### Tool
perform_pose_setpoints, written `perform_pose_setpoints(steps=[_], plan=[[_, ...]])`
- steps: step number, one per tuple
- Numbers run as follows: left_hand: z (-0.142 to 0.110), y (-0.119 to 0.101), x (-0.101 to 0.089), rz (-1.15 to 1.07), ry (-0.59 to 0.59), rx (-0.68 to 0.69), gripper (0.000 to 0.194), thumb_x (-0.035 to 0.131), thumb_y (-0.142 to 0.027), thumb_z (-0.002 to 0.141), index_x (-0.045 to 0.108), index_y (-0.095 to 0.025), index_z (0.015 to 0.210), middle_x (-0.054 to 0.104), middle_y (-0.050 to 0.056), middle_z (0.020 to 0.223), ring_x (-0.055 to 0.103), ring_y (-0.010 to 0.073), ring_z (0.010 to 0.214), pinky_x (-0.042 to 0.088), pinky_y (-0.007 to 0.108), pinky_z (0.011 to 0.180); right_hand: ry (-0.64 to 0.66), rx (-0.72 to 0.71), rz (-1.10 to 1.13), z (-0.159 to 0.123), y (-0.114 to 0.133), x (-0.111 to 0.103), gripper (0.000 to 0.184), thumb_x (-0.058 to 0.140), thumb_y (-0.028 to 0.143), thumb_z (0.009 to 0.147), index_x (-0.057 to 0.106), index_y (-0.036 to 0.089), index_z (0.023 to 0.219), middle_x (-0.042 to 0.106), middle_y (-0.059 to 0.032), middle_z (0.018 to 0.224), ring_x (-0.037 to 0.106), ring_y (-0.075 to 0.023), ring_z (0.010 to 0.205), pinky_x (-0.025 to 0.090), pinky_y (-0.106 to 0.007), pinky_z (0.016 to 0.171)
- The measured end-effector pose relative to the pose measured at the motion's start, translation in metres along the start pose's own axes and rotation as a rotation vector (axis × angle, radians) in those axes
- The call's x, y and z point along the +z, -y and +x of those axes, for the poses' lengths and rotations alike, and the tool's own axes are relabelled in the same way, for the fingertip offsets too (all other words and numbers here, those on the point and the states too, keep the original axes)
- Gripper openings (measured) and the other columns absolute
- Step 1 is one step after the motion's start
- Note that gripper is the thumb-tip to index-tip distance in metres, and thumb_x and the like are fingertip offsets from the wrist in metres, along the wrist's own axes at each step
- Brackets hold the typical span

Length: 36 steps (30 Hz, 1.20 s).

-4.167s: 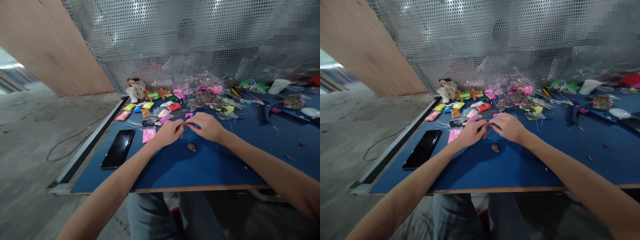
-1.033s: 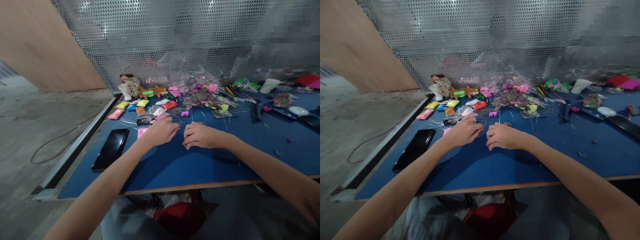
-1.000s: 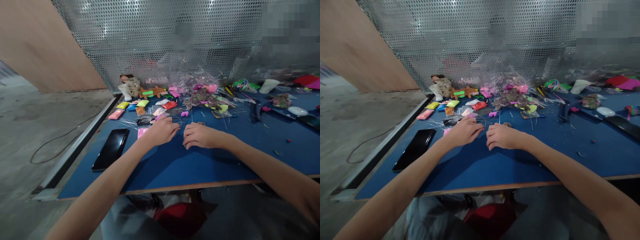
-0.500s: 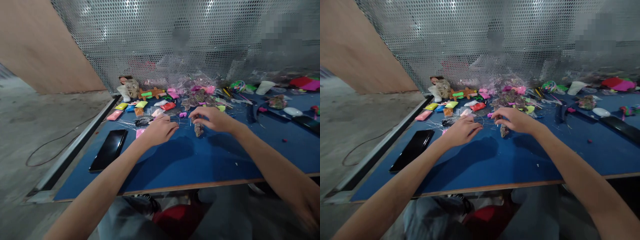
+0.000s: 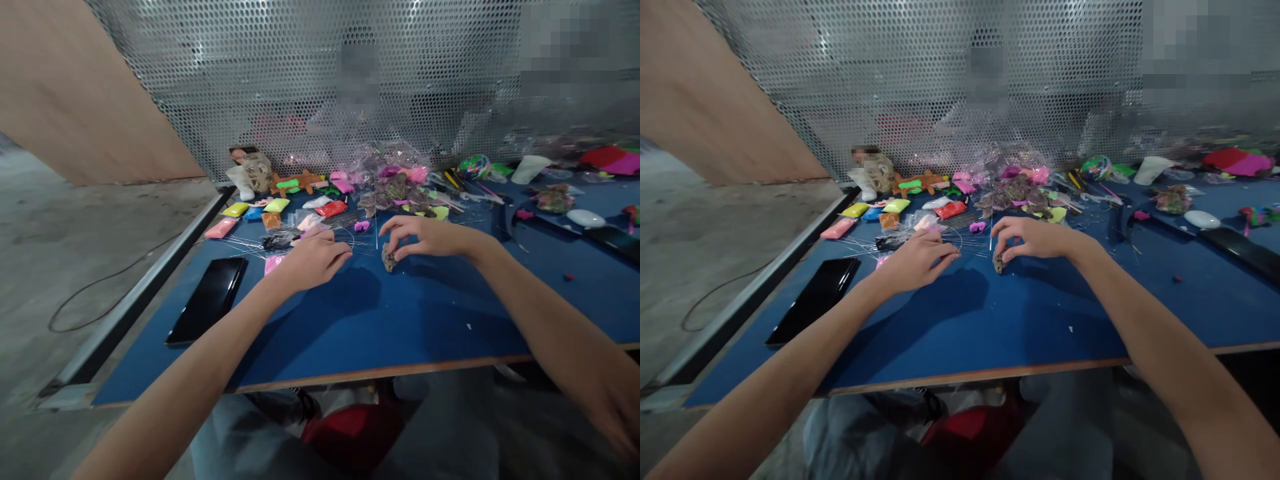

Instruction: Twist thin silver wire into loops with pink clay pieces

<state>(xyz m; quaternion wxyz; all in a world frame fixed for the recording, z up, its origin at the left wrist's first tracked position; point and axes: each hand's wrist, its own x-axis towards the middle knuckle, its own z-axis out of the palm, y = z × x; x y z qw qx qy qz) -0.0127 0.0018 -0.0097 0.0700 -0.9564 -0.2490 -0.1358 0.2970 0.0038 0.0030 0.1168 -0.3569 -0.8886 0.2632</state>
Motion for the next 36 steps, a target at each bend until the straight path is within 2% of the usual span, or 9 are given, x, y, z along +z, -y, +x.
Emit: perform_pose_setpoints(steps=[8,11,17,20,22,27,29,33,36], plan=[[-0.002,0.001,0.001,-0.01,0.001,-0.007,0.038,0.035,-0.034,0.105,0.071,-0.02,0.103,0.066,0.005,0.081,0.055,0.0208,0.084,0.038,0.037,0.086,0.178,0.08,0.089,0.018,-0.001,-0.01,0.03,0.073,0.048,0.08,0.072,0.023,0.096,0.067,-0.0073,0.12,0.062,-0.0255,0.106,0.046,-0.038,0.093],[-0.003,0.002,0.002,-0.004,0.0,-0.002,0.036,0.036,-0.034,0.105,0.07,-0.021,0.105,0.066,0.005,0.082,0.055,0.0208,0.085,0.038,0.037,0.087,0.264,0.191,0.049,0.036,0.003,-0.022,0.046,0.083,0.046,0.068,0.068,0.025,0.106,0.068,-0.007,0.115,0.061,-0.0278,0.105,0.047,-0.037,0.086],[-0.004,0.002,-0.002,0.013,-0.011,0.008,0.037,0.036,-0.035,0.105,0.069,-0.02,0.106,0.066,0.005,0.085,0.054,0.0204,0.085,0.038,0.036,0.085,0.551,0.499,-0.131,0.084,0.014,-0.029,0.053,0.092,0.032,0.051,0.071,0.022,0.098,0.069,-0.0066,0.101,0.062,-0.0289,0.095,0.046,-0.038,0.077],[-0.005,0.0,-0.006,0.018,-0.016,0.008,0.037,0.035,-0.034,0.106,0.069,-0.019,0.108,0.066,0.005,0.085,0.054,0.0207,0.086,0.038,0.036,0.084,0.687,0.495,-0.243,0.099,0.017,-0.023,0.054,0.094,0.032,0.049,0.07,0.018,0.096,0.069,-0.0048,0.095,0.063,-0.0288,0.094,0.044,-0.038,0.076],[-0.005,-0.003,-0.007,0.016,-0.014,0.0,0.038,0.034,-0.035,0.106,0.069,-0.019,0.108,0.065,0.005,0.084,0.054,0.0208,0.087,0.037,0.037,0.084,0.683,0.497,-0.258,0.103,0.014,-0.02,0.051,0.095,0.032,0.046,0.07,0.019,0.088,0.069,-0.0039,0.093,0.064,-0.0294,0.095,0.044,-0.038,0.077],[-0.003,-0.011,-0.001,-0.036,0.002,0.032,0.039,0.033,-0.035,0.106,0.069,-0.019,0.107,0.065,0.006,0.082,0.056,0.0206,0.086,0.036,0.036,0.081,0.384,0.46,-0.023,0.106,-0.014,-0.017,0.04,0.092,0.049,0.052,0.07,0.025,0.075,0.071,-0.0042,0.09,0.065,-0.0314,0.095,0.048,-0.041,0.074],[-0.002,-0.014,0.001,-0.057,-0.005,0.051,0.039,0.033,-0.034,0.106,0.069,-0.019,0.107,0.065,0.006,0.083,0.055,0.0206,0.086,0.036,0.036,0.079,0.335,0.423,0.001,0.108,-0.023,-0.016,0.038,0.093,0.047,0.051,0.07,0.026,0.073,0.071,-0.0053,0.086,0.065,-0.034,0.096,0.048,-0.044,0.074],[-0.002,-0.013,0.0,-0.049,-0.017,0.027,0.039,0.033,-0.035,0.106,0.069,-0.018,0.105,0.065,0.007,0.083,0.056,0.0214,0.087,0.036,0.036,0.079,0.453,0.424,-0.07,0.11,-0.023,-0.012,0.035,0.096,0.036,0.046,0.069,0.025,0.066,0.069,-0.0044,0.074,0.065,-0.0342,0.089,0.046,-0.045,0.071],[-0.003,-0.008,-0.002,-0.005,-0.017,0.017,0.038,0.034,-0.035,0.105,0.069,-0.019,0.106,0.064,0.006,0.08,0.056,0.0214,0.084,0.036,0.038,0.081,0.548,0.417,-0.127,0.107,-0.012,-0.011,0.034,0.095,0.038,0.048,0.068,0.024,0.063,0.067,-0.0032,0.068,0.065,-0.0305,0.083,0.045,-0.042,0.069]])
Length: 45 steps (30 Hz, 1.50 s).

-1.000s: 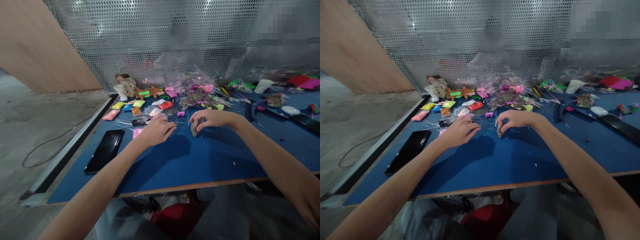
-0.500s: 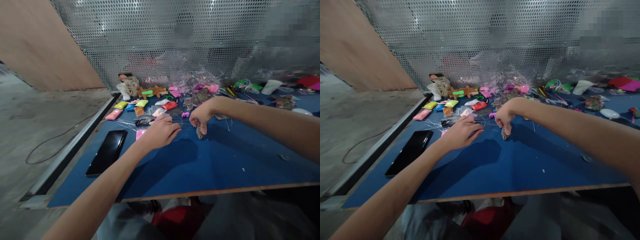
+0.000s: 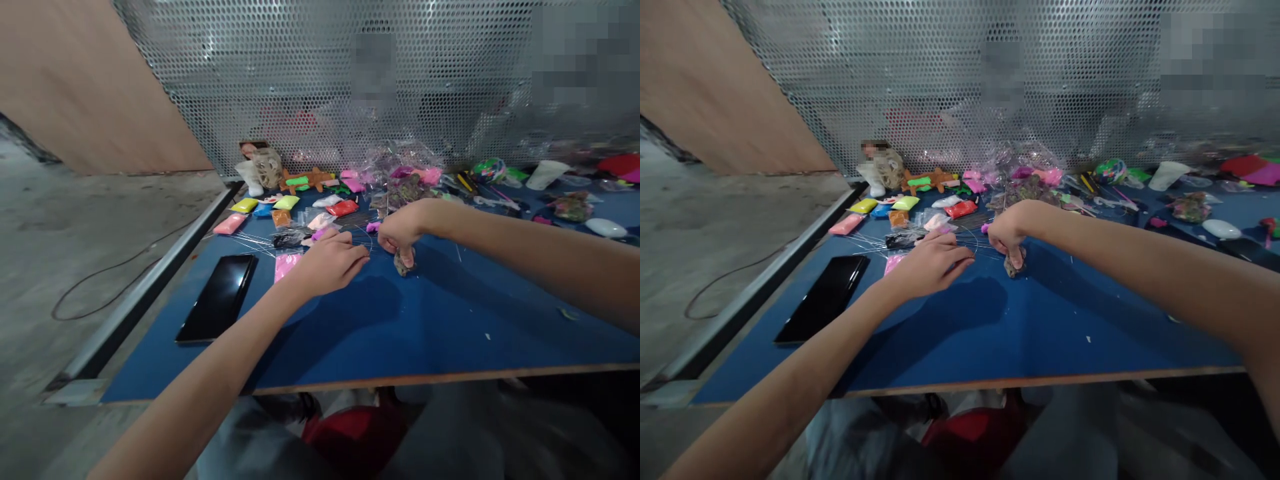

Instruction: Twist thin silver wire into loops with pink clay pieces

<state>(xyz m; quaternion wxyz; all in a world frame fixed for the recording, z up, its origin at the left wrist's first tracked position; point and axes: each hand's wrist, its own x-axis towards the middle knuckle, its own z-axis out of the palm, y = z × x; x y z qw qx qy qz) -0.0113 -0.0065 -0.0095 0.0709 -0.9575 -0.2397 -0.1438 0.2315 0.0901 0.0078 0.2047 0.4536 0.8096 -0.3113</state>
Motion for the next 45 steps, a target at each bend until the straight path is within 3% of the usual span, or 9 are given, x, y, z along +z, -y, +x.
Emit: perform_pose_setpoints(steps=[6,9,17,25,32,38,41,43,45], plan=[[0.003,0.005,-0.002,0.069,-0.038,-0.001,0.036,0.036,-0.034,0.105,0.068,-0.019,0.102,0.064,0.006,0.079,0.056,0.0221,0.086,0.036,0.037,0.08,0.058,-0.049,-0.087,-0.014,0.007,0.003,0.042,0.094,0.04,0.042,0.066,0.023,0.069,0.066,-0.0005,0.069,0.061,-0.0221,0.069,0.041,-0.035,0.061],[0.005,0.004,-0.002,0.094,-0.037,0.003,0.037,0.036,-0.035,0.105,0.068,-0.019,0.1,0.063,0.006,0.078,0.056,0.0224,0.087,0.035,0.037,0.081,0.016,-0.047,-0.146,-0.014,0.009,0.005,0.044,0.092,0.044,0.044,0.066,0.024,0.072,0.066,0.0005,0.071,0.057,-0.0191,0.063,0.038,-0.034,0.058],[0.011,0.011,-0.002,0.188,-0.059,0.047,0.039,0.035,-0.033,0.105,0.069,-0.018,0.096,0.061,0.008,0.078,0.056,0.0224,0.084,0.036,0.037,0.083,-0.009,-0.089,-0.157,-0.022,0.012,0.01,0.037,0.088,0.039,0.049,0.063,0.023,0.071,0.061,0.0018,0.069,0.055,-0.0174,0.065,0.037,-0.033,0.061],[0.015,0.013,0.001,0.177,-0.06,0.045,0.038,0.036,-0.033,0.104,0.07,-0.019,0.098,0.062,0.008,0.082,0.054,0.0211,0.082,0.036,0.037,0.084,-0.016,0.012,-0.201,-0.022,0.018,0.011,0.049,0.089,0.05,0.047,0.059,0.021,0.074,0.058,0.0026,0.064,0.056,-0.0173,0.062,0.035,-0.031,0.057],[0.018,0.018,0.002,0.156,-0.03,0.048,0.039,0.034,-0.032,0.104,0.07,-0.018,0.101,0.063,0.008,0.079,0.055,0.0224,0.086,0.037,0.037,0.084,0.026,-0.094,0.018,-0.02,-0.005,0.011,0.047,0.086,0.052,0.055,0.06,0.021,0.079,0.062,0.0017,0.071,0.061,-0.0191,0.069,0.039,-0.03,0.06],[0.015,0.022,0.005,0.083,-0.03,0.015,0.04,0.033,-0.035,0.105,0.07,-0.019,0.102,0.065,0.008,0.082,0.056,0.0222,0.087,0.038,0.038,0.084,-0.224,-0.149,-0.079,-0.034,-0.018,0.029,0.043,0.08,0.054,0.066,0.065,0.023,0.09,0.067,-0.0043,0.088,0.061,-0.0246,0.082,0.042,-0.034,0.068],[0.009,0.024,0.004,0.059,-0.044,0.001,0.039,0.033,-0.035,0.105,0.069,-0.019,0.104,0.067,0.007,0.085,0.057,0.0216,0.088,0.038,0.038,0.084,-0.422,-0.273,-0.094,-0.055,-0.027,0.049,0.041,0.067,0.057,0.083,0.067,0.023,0.106,0.068,-0.0095,0.109,0.061,-0.0287,0.1,0.045,-0.04,0.086],[0.006,0.025,0.003,0.048,-0.062,-0.012,0.038,0.034,-0.035,0.105,0.069,-0.019,0.104,0.068,0.007,0.087,0.058,0.0215,0.091,0.038,0.038,0.086,-0.503,-0.291,0.014,-0.073,-0.032,0.061,0.041,0.05,0.054,0.095,0.064,0.025,0.122,0.066,-0.0104,0.123,0.06,-0.0288,0.111,0.045,-0.042,0.094],[0.004,0.026,0.003,0.041,-0.072,-0.021,0.037,0.035,-0.034,0.106,0.069,-0.02,0.103,0.069,0.007,0.088,0.058,0.0215,0.092,0.038,0.038,0.086,-0.602,-0.266,0.088,-0.089,-0.037,0.07,0.046,0.049,0.054,0.096,0.058,0.029,0.135,0.061,-0.0093,0.136,0.056,-0.0312,0.122,0.044,-0.046,0.101]])
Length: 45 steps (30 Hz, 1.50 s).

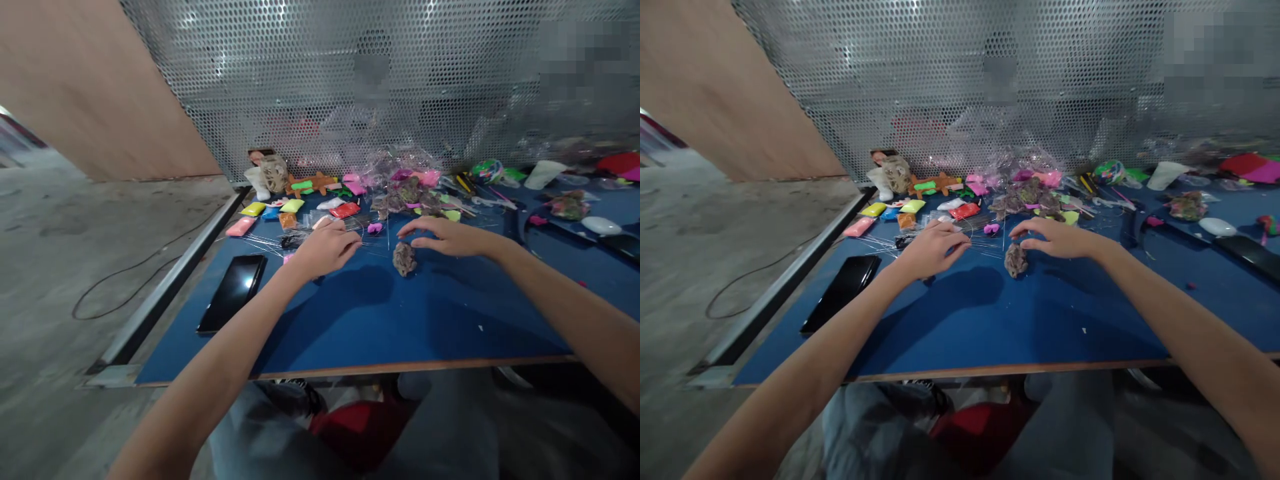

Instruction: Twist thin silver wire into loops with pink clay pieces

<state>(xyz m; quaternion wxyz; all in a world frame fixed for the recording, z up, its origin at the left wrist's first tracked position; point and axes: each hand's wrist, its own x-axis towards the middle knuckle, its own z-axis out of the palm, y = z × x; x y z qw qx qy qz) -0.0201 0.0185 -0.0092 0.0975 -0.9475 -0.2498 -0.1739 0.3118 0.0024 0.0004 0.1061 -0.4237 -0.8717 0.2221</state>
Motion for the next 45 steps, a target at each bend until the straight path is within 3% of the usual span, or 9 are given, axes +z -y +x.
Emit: perform_pose_setpoints(steps=[2,6,15,21,26,31,38,42,45], plan=[[0.0,0.0,0.0,-0.006,0.003,-0.002,0.037,0.035,-0.035,0.106,0.069,-0.02,0.104,0.07,0.007,0.088,0.058,0.0214,0.092,0.038,0.039,0.085,-0.039,0.013,-0.003,-0.011,0.0,-0.002,0.059,0.062,0.057,0.088,0.053,0.033,0.142,0.053,-0.0078,0.147,0.049,-0.0348,0.132,0.04,-0.05,0.107],[0.001,-0.005,0.002,-0.024,0.011,0.0,0.037,0.036,-0.034,0.105,0.069,-0.019,0.106,0.069,0.007,0.087,0.058,0.0207,0.089,0.039,0.038,0.085,0.108,-0.072,-0.009,-0.004,0.0,0.005,0.079,0.077,0.056,0.076,0.049,0.039,0.147,0.051,-0.0046,0.15,0.044,-0.0352,0.136,0.035,-0.051,0.112],[-0.003,-0.004,0.0,-0.027,0.015,-0.002,0.038,0.034,-0.034,0.106,0.07,-0.019,0.104,0.068,0.007,0.086,0.057,0.0206,0.089,0.039,0.037,0.085,0.062,-0.195,-0.118,0.024,0.009,0.015,0.049,0.07,0.06,0.081,0.073,0.025,0.115,0.067,-0.0107,0.116,0.055,-0.0312,0.11,0.041,-0.045,0.097],[-0.003,-0.008,-0.003,-0.058,-0.009,0.017,0.037,0.035,-0.033,0.106,0.069,-0.018,0.105,0.07,0.006,0.087,0.056,0.0194,0.088,0.037,0.036,0.087,-0.096,0.019,-0.1,0.001,-0.005,0.005,0.056,0.057,0.055,0.092,0.053,0.026,0.14,0.071,-0.0115,0.119,0.067,-0.03,0.098,0.051,-0.041,0.084],[-0.003,-0.018,-0.006,-0.072,-0.007,0.034,0.038,0.033,-0.033,0.107,0.067,-0.019,0.115,0.072,0.005,0.097,0.055,0.0188,0.094,0.036,0.035,0.089,-0.168,0.001,-0.208,-0.002,-0.035,0.006,0.053,0.045,0.05,0.098,0.052,0.023,0.143,0.067,-0.0131,0.129,0.064,-0.0337,0.112,0.049,-0.05,0.095],[-0.004,-0.02,-0.005,-0.037,-0.012,0.064,0.037,0.035,-0.033,0.107,0.066,-0.018,0.118,0.073,0.006,0.101,0.055,0.0192,0.095,0.037,0.035,0.092,-0.304,-0.072,-0.474,-0.01,-0.021,0.013,0.084,0.065,0.063,0.083,0.042,0.022,0.152,0.05,-0.0183,0.147,0.041,-0.045,0.137,0.034,-0.067,0.107],[-0.002,-0.017,0.002,0.026,-0.043,0.15,0.033,0.037,-0.027,0.106,0.068,-0.016,0.112,0.074,0.007,0.1,0.061,0.019,0.098,0.038,0.037,0.102,-0.493,-0.431,-0.538,0.015,0.052,0.034,0.047,0.062,0.035,0.094,0.056,0.026,0.14,0.059,-0.0091,0.142,0.055,-0.0311,0.123,0.039,-0.051,0.105],[-0.003,-0.018,0.003,0.055,-0.061,0.156,0.032,0.038,-0.024,0.105,0.069,-0.016,0.108,0.074,0.006,0.099,0.063,0.0169,0.097,0.032,0.038,0.112,-0.648,-0.5,-0.575,0.036,0.05,0.052,0.023,0.062,0.033,0.096,0.069,0.023,0.116,0.065,-0.0097,0.134,0.061,-0.0281,0.114,0.045,-0.044,0.093],[-0.004,-0.021,-0.002,0.053,-0.05,0.11,0.032,0.037,-0.025,0.106,0.069,-0.019,0.104,0.073,0.004,0.093,0.062,0.0159,0.098,0.025,0.041,0.115,-0.652,-0.509,-0.522,0.04,0.04,0.06,0.014,0.06,0.029,0.098,0.071,0.022,0.103,0.073,-0.0069,0.12,0.066,-0.0235,0.102,0.046,-0.039,0.085]])
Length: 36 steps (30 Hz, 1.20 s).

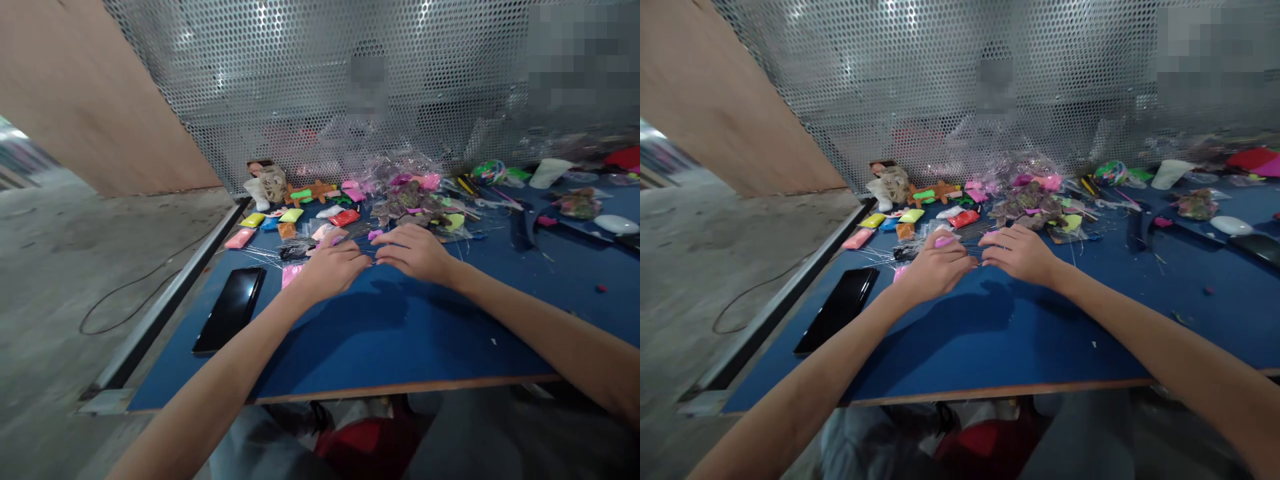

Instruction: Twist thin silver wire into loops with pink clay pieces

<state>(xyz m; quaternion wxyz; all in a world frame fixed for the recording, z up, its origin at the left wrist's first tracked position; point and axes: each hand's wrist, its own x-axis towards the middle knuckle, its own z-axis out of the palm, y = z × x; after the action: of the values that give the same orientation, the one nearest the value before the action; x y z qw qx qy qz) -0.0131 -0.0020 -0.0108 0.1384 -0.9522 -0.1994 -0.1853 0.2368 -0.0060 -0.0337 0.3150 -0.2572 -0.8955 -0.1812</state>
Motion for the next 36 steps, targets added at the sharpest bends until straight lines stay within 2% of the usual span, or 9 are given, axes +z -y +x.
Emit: perform_pose_setpoints(steps=[4,8,11,14,18,23,30,33,36], plan=[[0.0,-0.006,-0.008,-0.057,0.047,-0.046,0.035,0.035,-0.03,0.107,0.069,-0.021,0.101,0.072,0.002,0.095,0.059,0.0172,0.107,0.024,0.04,0.111,0.018,0.083,0.161,-0.005,0.007,-0.002,0.014,0.058,0.025,0.099,0.07,0.021,0.105,0.076,-0.0055,0.105,0.068,-0.0201,0.092,0.046,-0.036,0.08],[0.002,-0.009,-0.008,-0.116,0.026,-0.139,0.037,0.036,-0.036,0.107,0.07,-0.022,0.102,0.074,0.003,0.099,0.061,0.018,0.104,0.025,0.04,0.109,-0.026,0.26,0.307,-0.002,0.02,-0.008,0.014,0.056,0.023,0.099,0.07,0.021,0.101,0.076,-0.0045,0.096,0.068,-0.0187,0.085,0.047,-0.034,0.081],[0.002,-0.008,-0.005,-0.137,-0.021,-0.203,0.034,0.04,-0.04,0.105,0.071,-0.025,0.106,0.074,0.002,0.095,0.063,0.0181,0.097,0.026,0.042,0.107,-0.047,0.442,0.414,0.0,0.025,-0.009,0.014,0.058,0.029,0.098,0.071,0.022,0.099,0.075,-0.0027,0.084,0.064,-0.0161,0.069,0.049,-0.03,0.07],[0.002,-0.007,-0.003,-0.141,-0.033,-0.242,0.033,0.042,-0.042,0.104,0.07,-0.025,0.108,0.074,0.003,0.092,0.064,0.0188,0.093,0.029,0.042,0.103,-0.007,0.557,0.5,-0.001,0.025,-0.008,0.018,0.057,0.032,0.098,0.07,0.023,0.107,0.071,0.0008,0.071,0.063,-0.0143,0.059,0.048,-0.027,0.061],[0.002,-0.008,0.001,-0.141,-0.04,-0.27,0.031,0.042,-0.038,0.104,0.069,-0.023,0.105,0.073,0.003,0.091,0.064,0.0189,0.091,0.031,0.041,0.1,-0.017,0.453,0.332,-0.004,0.023,-0.004,0.022,0.064,0.033,0.095,0.071,0.024,0.114,0.075,0.0,0.079,0.066,-0.015,0.065,0.05,-0.029,0.068],[0.003,-0.012,0.006,-0.151,-0.015,-0.28,0.029,0.042,-0.034,0.103,0.068,-0.022,0.101,0.072,0.002,0.086,0.064,0.0184,0.087,0.034,0.038,0.096,-0.047,0.269,0.153,-0.004,0.021,-0.004,0.017,0.061,0.031,0.097,0.074,0.023,0.105,0.078,-0.0031,0.091,0.071,-0.0184,0.078,0.053,-0.032,0.074],[0.005,-0.016,0.007,-0.253,-0.016,-0.309,0.023,0.043,-0.026,0.099,0.065,-0.022,0.102,0.073,-0.001,0.081,0.062,0.0131,0.066,0.04,0.033,0.09,-0.041,0.196,0.108,-0.003,0.023,-0.007,0.02,0.056,0.025,0.1,0.072,0.022,0.11,0.079,-0.0044,0.099,0.071,-0.0214,0.088,0.054,-0.035,0.078],[0.007,-0.019,0.006,-0.307,-0.012,-0.364,0.024,0.044,-0.026,0.098,0.066,-0.022,0.104,0.069,-0.002,0.07,0.058,0.013,0.058,0.042,0.03,0.079,-0.041,0.206,0.11,-0.002,0.023,-0.006,0.021,0.053,0.023,0.101,0.072,0.021,0.11,0.078,-0.0053,0.099,0.071,-0.0216,0.089,0.054,-0.035,0.079],[0.008,-0.023,0.007,-0.363,0.01,-0.44,0.023,0.044,-0.027,0.098,0.066,-0.022,0.103,0.064,-0.003,0.063,0.054,0.0137,0.055,0.036,0.027,0.062,-0.068,0.24,0.131,-0.003,0.02,-0.005,0.019,0.054,0.024,0.101,0.071,0.02,0.109,0.078,-0.0056,0.098,0.071,-0.0213,0.089,0.054,-0.035,0.08]])
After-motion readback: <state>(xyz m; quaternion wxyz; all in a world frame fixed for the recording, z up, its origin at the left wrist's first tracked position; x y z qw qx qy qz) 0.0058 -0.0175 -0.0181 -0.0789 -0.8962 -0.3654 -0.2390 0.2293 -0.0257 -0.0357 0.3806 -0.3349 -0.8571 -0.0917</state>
